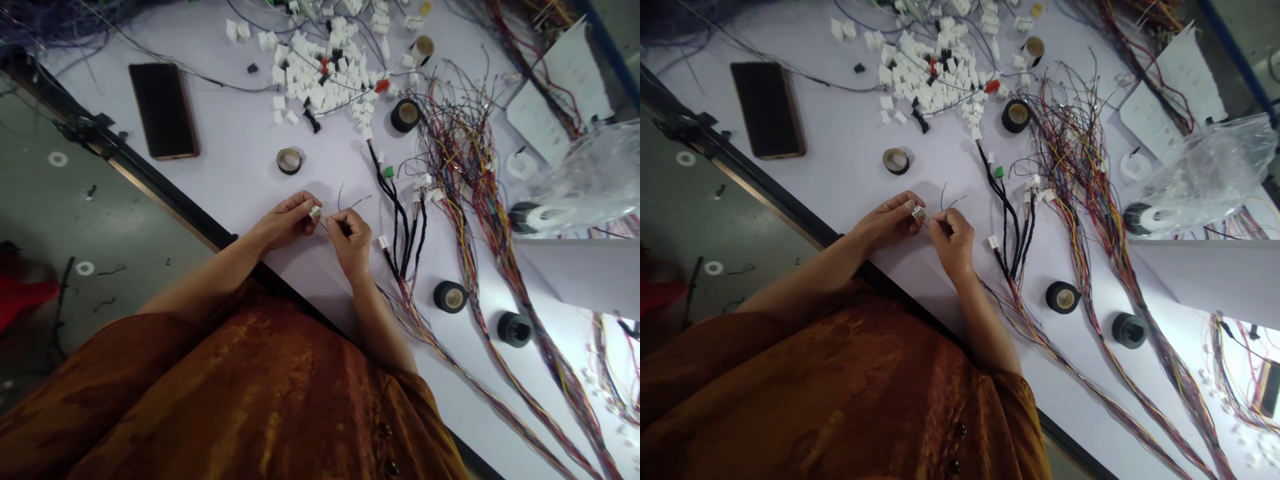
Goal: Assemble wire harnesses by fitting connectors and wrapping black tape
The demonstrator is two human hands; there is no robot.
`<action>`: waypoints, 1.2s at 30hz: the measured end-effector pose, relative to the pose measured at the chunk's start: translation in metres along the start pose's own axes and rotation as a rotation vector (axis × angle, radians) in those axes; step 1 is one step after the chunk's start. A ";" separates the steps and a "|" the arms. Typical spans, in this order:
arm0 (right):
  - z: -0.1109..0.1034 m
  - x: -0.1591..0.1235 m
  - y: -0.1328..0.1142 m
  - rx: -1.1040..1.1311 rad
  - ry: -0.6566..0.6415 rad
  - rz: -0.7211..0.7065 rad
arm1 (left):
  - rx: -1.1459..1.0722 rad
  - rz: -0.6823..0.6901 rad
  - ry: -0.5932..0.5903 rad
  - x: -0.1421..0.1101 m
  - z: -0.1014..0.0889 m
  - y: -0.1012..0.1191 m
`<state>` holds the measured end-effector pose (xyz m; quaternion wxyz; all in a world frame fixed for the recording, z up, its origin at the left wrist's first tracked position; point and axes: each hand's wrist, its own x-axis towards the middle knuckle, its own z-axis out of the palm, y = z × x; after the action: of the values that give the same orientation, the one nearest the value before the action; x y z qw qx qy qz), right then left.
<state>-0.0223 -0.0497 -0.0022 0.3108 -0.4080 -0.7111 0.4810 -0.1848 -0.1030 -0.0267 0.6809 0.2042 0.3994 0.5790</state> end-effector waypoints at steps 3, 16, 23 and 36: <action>0.001 0.000 0.001 -0.008 0.016 0.013 | 0.035 0.011 0.010 0.000 0.002 0.001; 0.004 -0.003 0.005 0.032 -0.013 0.058 | 0.297 0.119 0.048 0.002 0.000 0.000; 0.005 -0.005 0.006 0.033 -0.008 0.046 | 0.347 0.103 0.074 0.001 0.003 0.002; 0.010 -0.010 0.019 -0.057 0.015 -0.152 | 0.513 0.240 -0.030 -0.001 0.002 -0.005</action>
<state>-0.0201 -0.0592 -0.0236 0.3399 -0.3653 -0.7510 0.4324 -0.1801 -0.1044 -0.0288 0.5392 0.4243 0.4957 0.5325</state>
